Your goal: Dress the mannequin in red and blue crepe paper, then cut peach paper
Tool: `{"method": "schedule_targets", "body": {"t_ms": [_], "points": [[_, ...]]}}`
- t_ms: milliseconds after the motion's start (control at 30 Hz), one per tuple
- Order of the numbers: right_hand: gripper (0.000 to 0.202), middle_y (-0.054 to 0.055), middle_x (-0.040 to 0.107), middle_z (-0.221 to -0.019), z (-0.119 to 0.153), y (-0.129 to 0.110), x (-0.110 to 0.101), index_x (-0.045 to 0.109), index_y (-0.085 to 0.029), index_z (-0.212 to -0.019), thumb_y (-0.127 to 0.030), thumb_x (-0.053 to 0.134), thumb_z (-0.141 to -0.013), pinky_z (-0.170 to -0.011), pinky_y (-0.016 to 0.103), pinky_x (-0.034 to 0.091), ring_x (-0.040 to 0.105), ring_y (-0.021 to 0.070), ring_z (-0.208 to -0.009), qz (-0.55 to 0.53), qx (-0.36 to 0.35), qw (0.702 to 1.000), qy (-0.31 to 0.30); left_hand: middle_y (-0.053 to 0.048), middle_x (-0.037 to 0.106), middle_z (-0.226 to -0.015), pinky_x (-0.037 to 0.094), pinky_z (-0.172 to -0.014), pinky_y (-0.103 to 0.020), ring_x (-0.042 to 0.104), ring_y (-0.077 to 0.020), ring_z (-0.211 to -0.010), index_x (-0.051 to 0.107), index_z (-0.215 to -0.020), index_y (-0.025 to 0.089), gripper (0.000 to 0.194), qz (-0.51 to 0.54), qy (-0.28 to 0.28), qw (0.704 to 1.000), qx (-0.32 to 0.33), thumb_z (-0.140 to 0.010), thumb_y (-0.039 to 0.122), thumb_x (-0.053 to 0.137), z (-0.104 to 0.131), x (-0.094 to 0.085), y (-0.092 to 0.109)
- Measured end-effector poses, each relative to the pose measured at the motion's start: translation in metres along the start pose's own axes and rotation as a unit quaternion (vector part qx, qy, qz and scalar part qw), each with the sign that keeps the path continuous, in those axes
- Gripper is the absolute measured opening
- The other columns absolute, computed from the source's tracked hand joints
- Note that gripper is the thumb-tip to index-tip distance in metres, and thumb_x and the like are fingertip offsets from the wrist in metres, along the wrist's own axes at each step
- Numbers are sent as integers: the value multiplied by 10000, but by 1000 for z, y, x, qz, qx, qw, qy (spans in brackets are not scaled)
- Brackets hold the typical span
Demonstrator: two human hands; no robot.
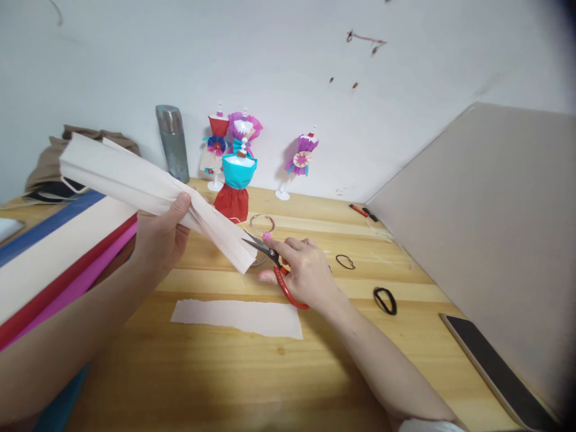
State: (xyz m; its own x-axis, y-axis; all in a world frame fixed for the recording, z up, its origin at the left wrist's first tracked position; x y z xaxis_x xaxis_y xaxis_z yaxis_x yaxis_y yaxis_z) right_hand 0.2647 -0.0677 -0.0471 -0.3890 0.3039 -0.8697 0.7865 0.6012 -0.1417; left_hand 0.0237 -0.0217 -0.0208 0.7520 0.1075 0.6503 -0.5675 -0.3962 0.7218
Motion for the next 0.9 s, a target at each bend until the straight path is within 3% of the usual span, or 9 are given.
{"method": "schedule_targets", "body": {"t_ms": [233,467,633,800,900], "points": [[806,47,619,-642,0,3,3,713,-131,-1156,-792,371,-846,-630,292,348,534,165,-572,11,3,1000,11,1,724,-745,617,-646,-221,682,-122,-677,725,-805,150,263,9,9,1000,-7,-588,111,868,-1,0,-1],[790,85,673,-677,2,4,5,721,-130,-1138,-777,364,-860,-640,298,385,592,184,-594,-4,13,1000,-4,-4,734,-750,628,-634,-224,689,-127,-678,740,-822,144,295,10,13,1000,1,-563,113,878,-1,-1,0],[729,103,697,-757,1,2,3,723,-121,-1102,-751,441,-869,-605,286,391,615,195,-635,-112,72,990,-46,-4,736,-740,620,-631,-207,694,-124,-666,745,-823,144,297,7,6,1000,4,-561,133,886,-1,-1,-2],[570,20,606,-643,-2,-4,-4,734,-130,-1062,-641,600,-847,-532,248,328,507,140,-550,-207,121,968,-73,-2,734,-742,631,-626,-242,697,-141,-667,745,-822,151,352,8,12,1000,-10,-515,157,915,1,0,-3],[481,7,609,-651,-3,-8,-8,733,-141,-1061,-557,647,-836,-555,247,357,517,143,-572,-248,123,957,-90,-5,738,-762,634,-651,-239,697,-133,-691,752,-837,152,351,14,22,1000,-7,-523,143,909,2,1,-3]]}}
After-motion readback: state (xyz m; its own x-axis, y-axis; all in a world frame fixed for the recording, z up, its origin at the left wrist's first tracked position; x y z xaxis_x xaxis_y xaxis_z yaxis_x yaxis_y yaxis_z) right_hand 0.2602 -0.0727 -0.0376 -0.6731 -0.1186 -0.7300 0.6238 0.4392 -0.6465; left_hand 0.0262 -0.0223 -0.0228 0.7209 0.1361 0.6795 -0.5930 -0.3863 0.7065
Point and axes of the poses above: each hand's wrist, its own z-axis away from the middle knuckle, its own x-axis out of the palm, y = z × x, the point moved 1 cm from there along -z, towards the middle knuckle
